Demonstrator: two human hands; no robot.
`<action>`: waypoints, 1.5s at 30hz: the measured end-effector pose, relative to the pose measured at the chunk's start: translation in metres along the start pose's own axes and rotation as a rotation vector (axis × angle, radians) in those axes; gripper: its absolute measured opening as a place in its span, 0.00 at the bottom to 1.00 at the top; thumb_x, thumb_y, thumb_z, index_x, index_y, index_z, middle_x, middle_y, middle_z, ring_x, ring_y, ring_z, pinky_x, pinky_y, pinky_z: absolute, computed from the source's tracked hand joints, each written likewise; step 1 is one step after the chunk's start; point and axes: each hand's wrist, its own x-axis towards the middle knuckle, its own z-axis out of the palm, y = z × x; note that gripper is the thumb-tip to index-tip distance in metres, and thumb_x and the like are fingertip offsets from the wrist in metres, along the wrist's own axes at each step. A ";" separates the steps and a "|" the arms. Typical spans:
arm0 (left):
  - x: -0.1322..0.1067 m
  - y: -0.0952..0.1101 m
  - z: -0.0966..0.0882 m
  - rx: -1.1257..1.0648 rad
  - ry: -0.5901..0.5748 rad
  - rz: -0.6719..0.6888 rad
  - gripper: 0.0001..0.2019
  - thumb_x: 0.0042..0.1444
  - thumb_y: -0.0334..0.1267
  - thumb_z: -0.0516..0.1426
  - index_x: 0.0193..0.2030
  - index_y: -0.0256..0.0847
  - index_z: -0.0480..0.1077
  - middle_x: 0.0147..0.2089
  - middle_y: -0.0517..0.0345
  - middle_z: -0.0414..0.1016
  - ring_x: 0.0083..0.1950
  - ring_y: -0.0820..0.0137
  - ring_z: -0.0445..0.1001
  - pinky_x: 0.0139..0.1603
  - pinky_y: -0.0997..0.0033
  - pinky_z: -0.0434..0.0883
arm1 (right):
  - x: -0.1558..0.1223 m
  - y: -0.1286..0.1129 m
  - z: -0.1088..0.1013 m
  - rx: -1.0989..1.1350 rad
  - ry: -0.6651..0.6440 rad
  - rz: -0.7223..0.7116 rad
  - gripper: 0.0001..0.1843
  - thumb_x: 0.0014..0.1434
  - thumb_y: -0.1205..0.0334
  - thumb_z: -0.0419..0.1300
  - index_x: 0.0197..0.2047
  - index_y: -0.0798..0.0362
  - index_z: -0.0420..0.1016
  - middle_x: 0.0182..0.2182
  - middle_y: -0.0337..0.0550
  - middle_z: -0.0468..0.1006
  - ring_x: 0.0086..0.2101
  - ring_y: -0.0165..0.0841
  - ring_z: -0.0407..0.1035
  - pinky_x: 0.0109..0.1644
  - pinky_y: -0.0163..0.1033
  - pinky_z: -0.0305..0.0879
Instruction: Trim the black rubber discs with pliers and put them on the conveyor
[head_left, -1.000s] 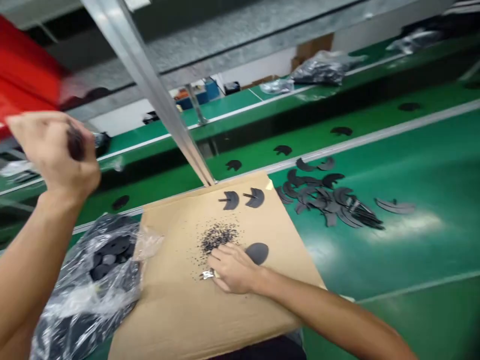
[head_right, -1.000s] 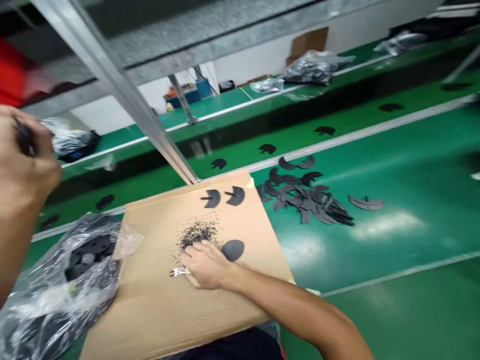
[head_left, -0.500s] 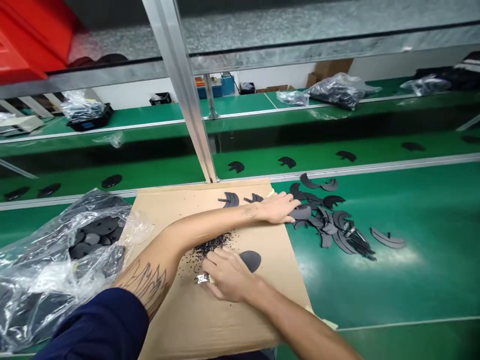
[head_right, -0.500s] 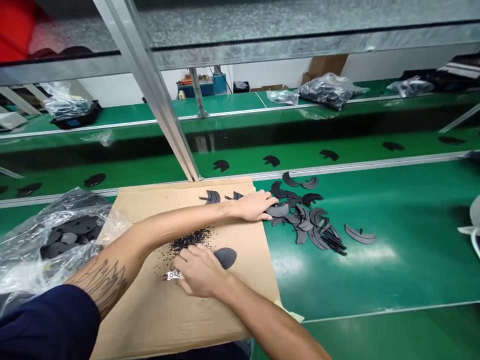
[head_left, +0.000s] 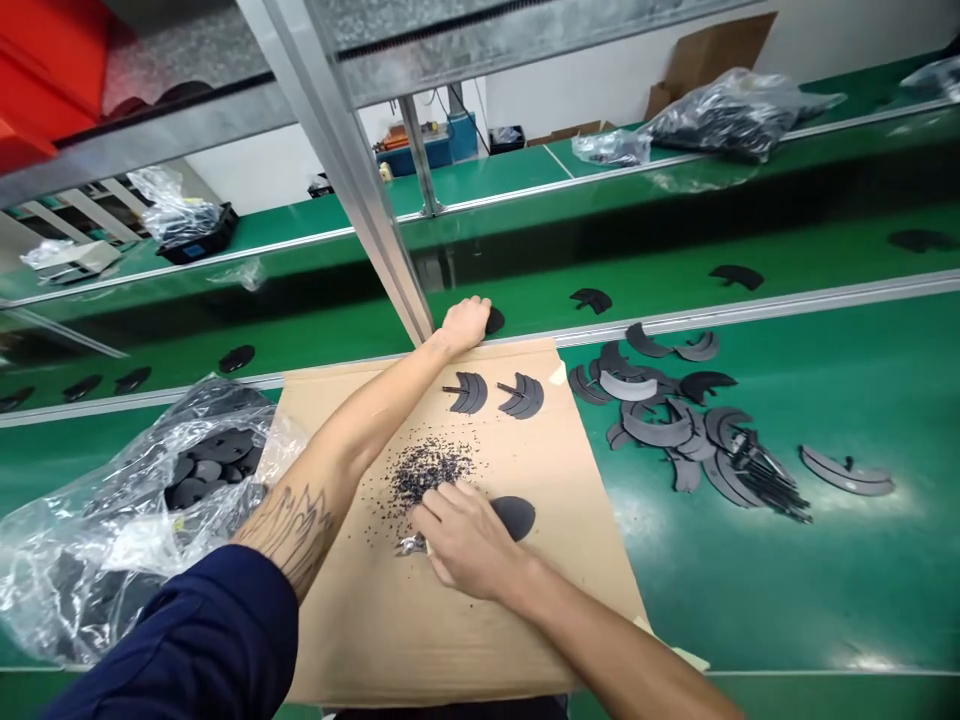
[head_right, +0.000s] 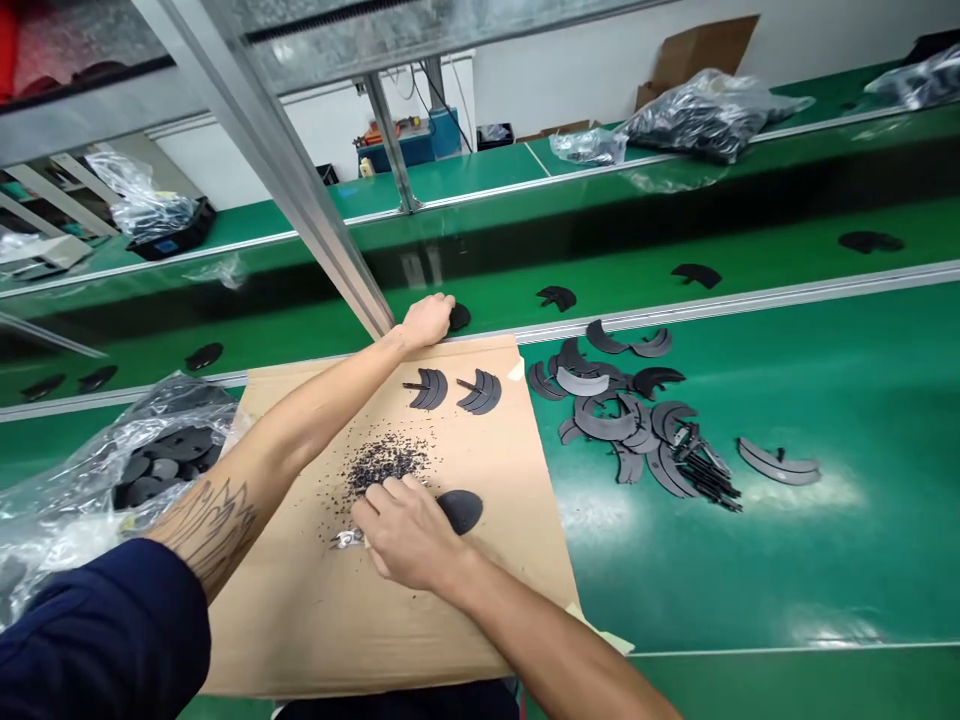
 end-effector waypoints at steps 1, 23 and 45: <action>-0.009 -0.001 -0.003 -0.025 0.011 0.041 0.14 0.66 0.28 0.52 0.55 0.30 0.71 0.54 0.39 0.73 0.56 0.57 0.74 0.56 0.56 0.74 | 0.000 0.001 0.001 0.023 0.040 0.026 0.05 0.62 0.65 0.56 0.42 0.53 0.69 0.35 0.45 0.72 0.38 0.38 0.61 0.42 0.43 0.54; -0.219 -0.038 -0.005 -0.495 0.439 0.463 0.11 0.69 0.40 0.54 0.45 0.50 0.79 0.45 0.56 0.82 0.50 0.65 0.74 0.54 0.54 0.70 | 0.024 0.040 -0.036 1.483 0.386 0.676 0.22 0.67 0.39 0.47 0.36 0.49 0.64 0.24 0.32 0.64 0.20 0.25 0.54 0.25 0.33 0.59; -0.239 0.034 0.038 -0.535 0.343 0.250 0.16 0.65 0.47 0.57 0.51 0.36 0.71 0.45 0.49 0.77 0.46 0.63 0.70 0.46 0.60 0.70 | 0.010 0.076 -0.041 1.615 0.919 0.825 0.20 0.44 0.54 0.75 0.33 0.48 0.69 0.24 0.27 0.70 0.23 0.24 0.67 0.24 0.30 0.63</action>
